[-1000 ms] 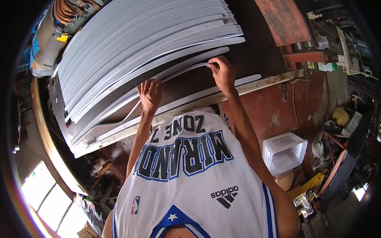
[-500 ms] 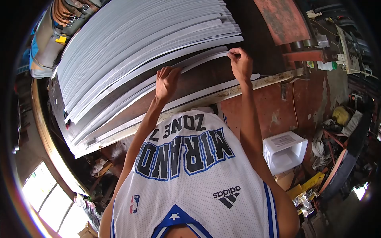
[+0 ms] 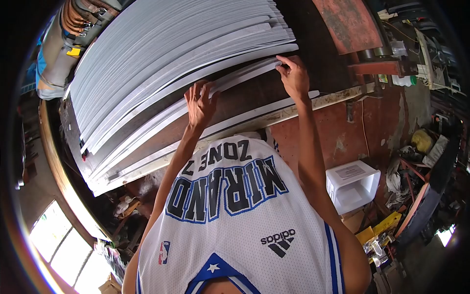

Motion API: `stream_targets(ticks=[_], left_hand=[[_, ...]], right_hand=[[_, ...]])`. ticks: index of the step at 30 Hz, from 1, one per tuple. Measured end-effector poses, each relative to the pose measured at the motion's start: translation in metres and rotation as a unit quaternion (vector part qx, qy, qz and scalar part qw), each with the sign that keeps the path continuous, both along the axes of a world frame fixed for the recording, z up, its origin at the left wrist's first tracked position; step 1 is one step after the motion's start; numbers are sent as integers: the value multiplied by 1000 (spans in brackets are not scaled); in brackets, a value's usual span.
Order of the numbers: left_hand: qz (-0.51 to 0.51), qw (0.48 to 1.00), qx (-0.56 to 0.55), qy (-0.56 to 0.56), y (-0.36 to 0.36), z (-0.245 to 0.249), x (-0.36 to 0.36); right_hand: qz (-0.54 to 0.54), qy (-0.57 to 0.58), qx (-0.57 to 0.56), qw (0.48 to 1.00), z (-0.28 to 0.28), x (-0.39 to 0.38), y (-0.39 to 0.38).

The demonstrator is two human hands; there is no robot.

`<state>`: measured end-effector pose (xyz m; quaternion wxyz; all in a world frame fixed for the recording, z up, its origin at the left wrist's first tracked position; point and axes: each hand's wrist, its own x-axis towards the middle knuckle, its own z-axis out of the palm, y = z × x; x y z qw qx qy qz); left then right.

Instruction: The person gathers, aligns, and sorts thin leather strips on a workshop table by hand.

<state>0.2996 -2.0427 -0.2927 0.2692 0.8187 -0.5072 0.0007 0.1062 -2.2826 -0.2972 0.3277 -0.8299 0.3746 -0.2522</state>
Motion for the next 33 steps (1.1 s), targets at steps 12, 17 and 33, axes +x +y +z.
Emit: stream_targets(ticks=[12,17,33], left_hand=[[-16,998,-36,-54,7,7,-3],[-28,998,-20,-45,16,2,-5],[-32,998,-47,14,21,8,2]], right_hand=[[11,10,4,1000,10,1,12],[9,-21,22,1000,7,-1,22],[-31,-24,-24,999,6,2,38]])
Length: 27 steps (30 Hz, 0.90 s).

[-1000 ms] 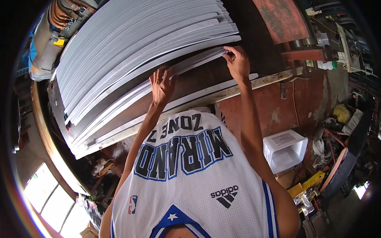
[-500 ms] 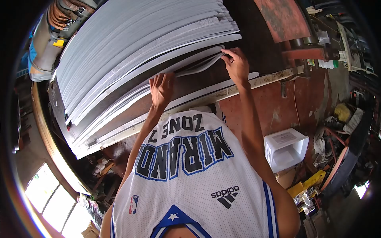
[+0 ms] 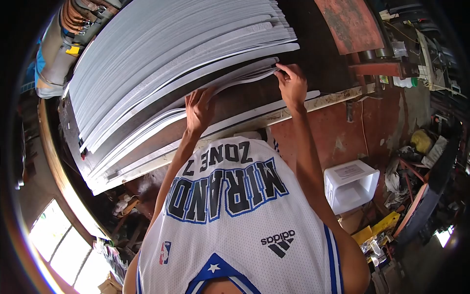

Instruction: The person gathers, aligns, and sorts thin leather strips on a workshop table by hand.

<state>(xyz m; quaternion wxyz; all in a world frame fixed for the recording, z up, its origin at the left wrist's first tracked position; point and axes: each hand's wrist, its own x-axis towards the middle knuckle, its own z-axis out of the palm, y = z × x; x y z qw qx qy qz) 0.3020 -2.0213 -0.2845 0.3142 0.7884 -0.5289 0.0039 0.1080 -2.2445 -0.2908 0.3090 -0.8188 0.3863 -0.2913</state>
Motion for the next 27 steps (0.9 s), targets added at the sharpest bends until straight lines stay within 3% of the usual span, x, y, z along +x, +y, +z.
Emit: stream_targets(ticks=[11,19,24,27], left_hand=[[-59,996,65,-28,-20,6,-7],[-104,991,40,-72,-66,2,-28],[-113,984,47,-132,-34,-12,-17],[-42,988,104,-102,15,7,-7]], right_hand=[[-12,-20,34,999,6,1,8],[-14,-22,6,1000,4,-4,13],[-17,-42,6,999,2,-4,14],[-21,-46,25,998,1,1,17]])
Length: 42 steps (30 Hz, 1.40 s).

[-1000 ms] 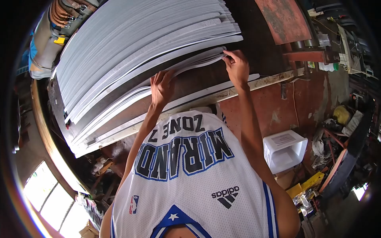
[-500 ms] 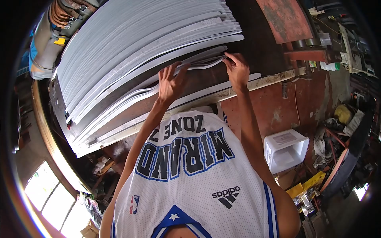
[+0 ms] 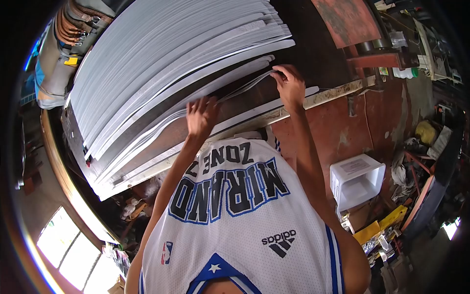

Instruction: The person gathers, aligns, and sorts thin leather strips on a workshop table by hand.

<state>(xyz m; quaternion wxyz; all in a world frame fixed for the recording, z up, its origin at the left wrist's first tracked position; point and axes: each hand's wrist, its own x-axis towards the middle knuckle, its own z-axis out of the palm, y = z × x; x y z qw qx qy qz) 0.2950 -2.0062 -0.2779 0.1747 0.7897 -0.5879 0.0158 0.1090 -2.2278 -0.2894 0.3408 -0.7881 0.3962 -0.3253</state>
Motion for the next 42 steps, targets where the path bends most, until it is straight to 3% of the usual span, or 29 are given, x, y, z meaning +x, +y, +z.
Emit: stream_targets(ticks=[11,14,18,27,42], left_hand=[[161,984,55,-45,165,1,96],[176,983,42,-36,158,1,95],[156,987,-10,-23,100,9,58],[51,996,-58,45,-10,-6,5],[33,995,-71,66,-34,-12,11]], right_hand=[[40,21,17,999,-1,9,-6],[38,23,22,999,3,12,-6],[72,63,22,995,6,11,-14],[114,119,-17,986,7,16,-22],[78,67,37,994,6,15,-18]])
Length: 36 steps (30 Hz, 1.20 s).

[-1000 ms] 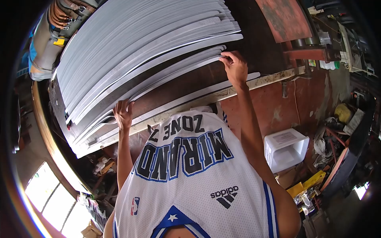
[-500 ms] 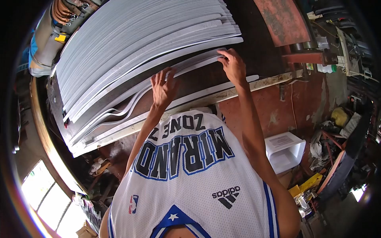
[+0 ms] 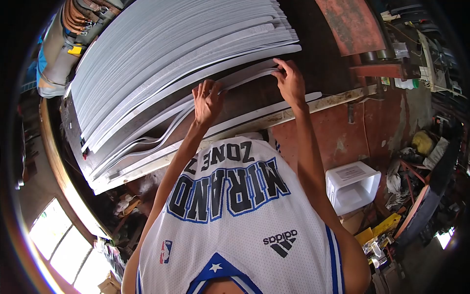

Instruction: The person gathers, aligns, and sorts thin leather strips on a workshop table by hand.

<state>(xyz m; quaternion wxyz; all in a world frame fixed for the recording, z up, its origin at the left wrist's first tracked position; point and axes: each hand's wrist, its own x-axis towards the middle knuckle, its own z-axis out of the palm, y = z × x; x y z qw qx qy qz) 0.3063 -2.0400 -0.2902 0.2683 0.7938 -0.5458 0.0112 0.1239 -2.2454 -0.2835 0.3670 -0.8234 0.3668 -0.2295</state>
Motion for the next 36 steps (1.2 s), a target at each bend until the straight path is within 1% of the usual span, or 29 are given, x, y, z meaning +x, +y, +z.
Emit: stream_targets(ticks=[2,5,8,10,14,17,20,23,26,28,32,34,36], left_hand=[[-1,1000,0,8,-3,0,-1],[-1,1000,-16,21,-8,1,-2],[-5,999,8,34,-10,1,0],[-11,999,-8,32,-13,0,0],[8,999,4,34,-12,2,-3],[30,999,3,17,-11,2,-5],[30,1000,-2,5,-11,2,-6],[37,999,-12,-13,-11,4,-7],[17,999,-27,-10,-12,7,-7],[-3,999,-4,52,-11,4,-6],[-19,999,-13,48,-13,-2,-3],[-26,998,-10,55,-15,-4,-2],[-24,998,-9,49,-15,-3,0]], right_hand=[[-8,8,-16,1000,-2,1,-1],[-9,11,-6,1000,-4,-1,-5],[-9,34,23,999,3,1,-7],[-7,1,31,1000,-2,0,-11],[-14,-10,63,998,-4,2,-12],[-9,-12,42,999,-4,1,-13],[-5,-14,51,999,-1,-5,-10],[-15,9,81,997,2,-8,-8],[-22,-15,77,997,1,-8,-4],[-35,-19,33,999,1,-5,-2],[-44,0,19,999,1,-3,-4],[-5,13,5,1000,-1,-4,-9],[7,31,-7,999,-2,-2,-10]])
